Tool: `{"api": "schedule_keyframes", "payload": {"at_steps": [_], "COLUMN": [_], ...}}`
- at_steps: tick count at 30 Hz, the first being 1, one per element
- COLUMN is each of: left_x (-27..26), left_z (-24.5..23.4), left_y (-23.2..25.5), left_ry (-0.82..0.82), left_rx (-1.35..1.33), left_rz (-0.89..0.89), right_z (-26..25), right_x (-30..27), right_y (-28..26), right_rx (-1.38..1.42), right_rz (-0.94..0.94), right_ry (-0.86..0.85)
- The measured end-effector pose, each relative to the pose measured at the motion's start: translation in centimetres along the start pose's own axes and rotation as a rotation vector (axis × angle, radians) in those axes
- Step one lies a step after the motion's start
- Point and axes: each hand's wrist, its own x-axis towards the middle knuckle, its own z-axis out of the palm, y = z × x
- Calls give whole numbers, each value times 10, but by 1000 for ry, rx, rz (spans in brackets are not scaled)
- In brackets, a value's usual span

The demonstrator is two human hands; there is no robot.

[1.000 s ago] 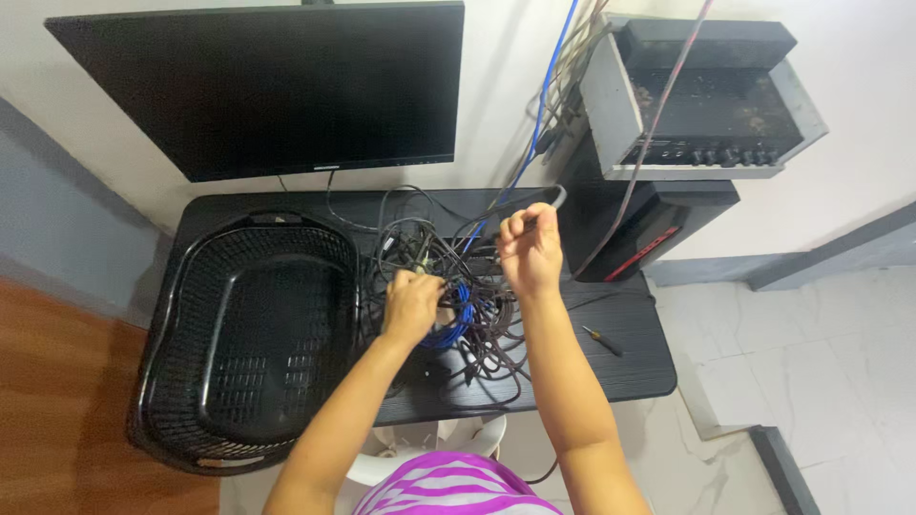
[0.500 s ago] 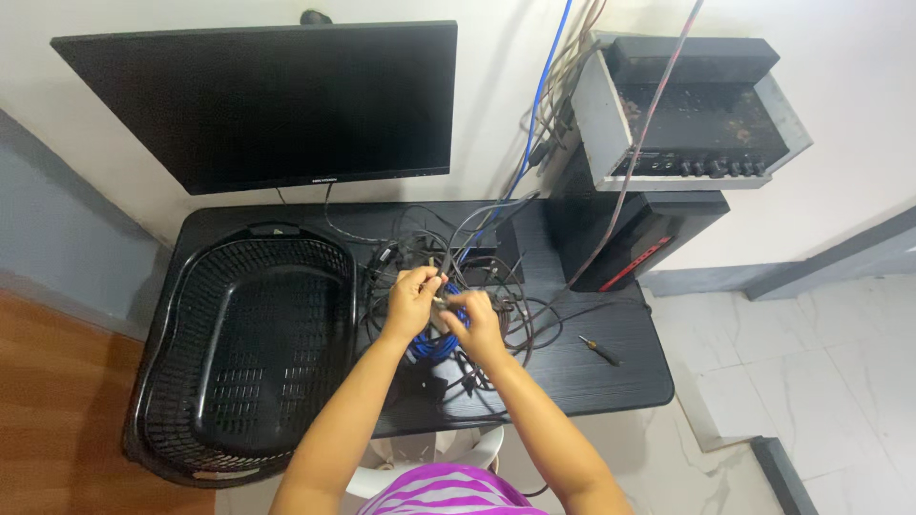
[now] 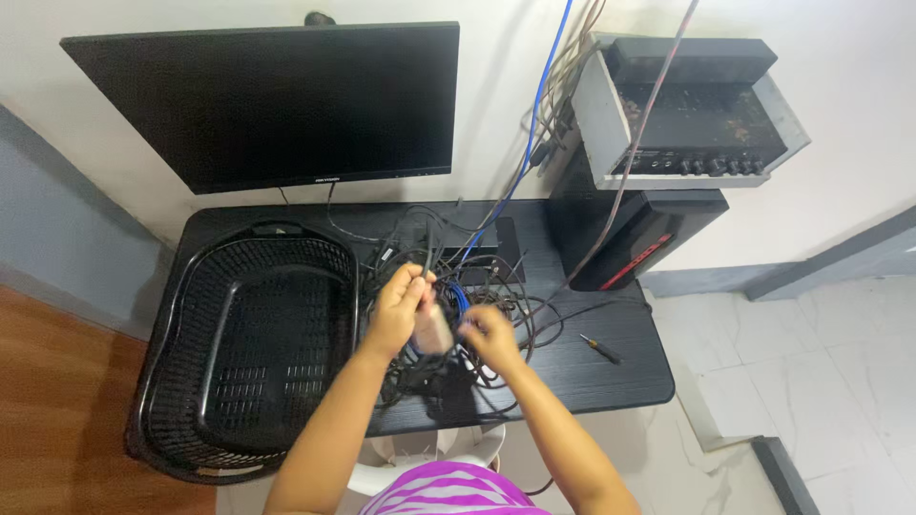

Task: The person untangles a pile of mixed black and blue cables on a black desk. They repeatedly pick up tangled sections, separate individual wires, and attempt to coil them. The person handles the cables by hand throughout the process.

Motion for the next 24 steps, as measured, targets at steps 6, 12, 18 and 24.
{"api": "schedule_keyframes", "payload": {"at_steps": [6,12,18,24], "left_x": [-52,-76,-70,-67], "left_z": [-7,-35,-2,19], "left_y": [49,53,67,66], "left_ry": [-261,-386,-365,-381], "left_rx": [348,212,170,133], "left_rz": [-74,-334,-439,-67], "right_z": [-49,-65,-67,-46], "right_x": [32,84,91,80], "right_y": [-103,-68,-147,-168], "right_rx": [-174,91,140,48], "right_rz": [-483,170,-294,-505], "right_ry": [427,88,229,217]}}
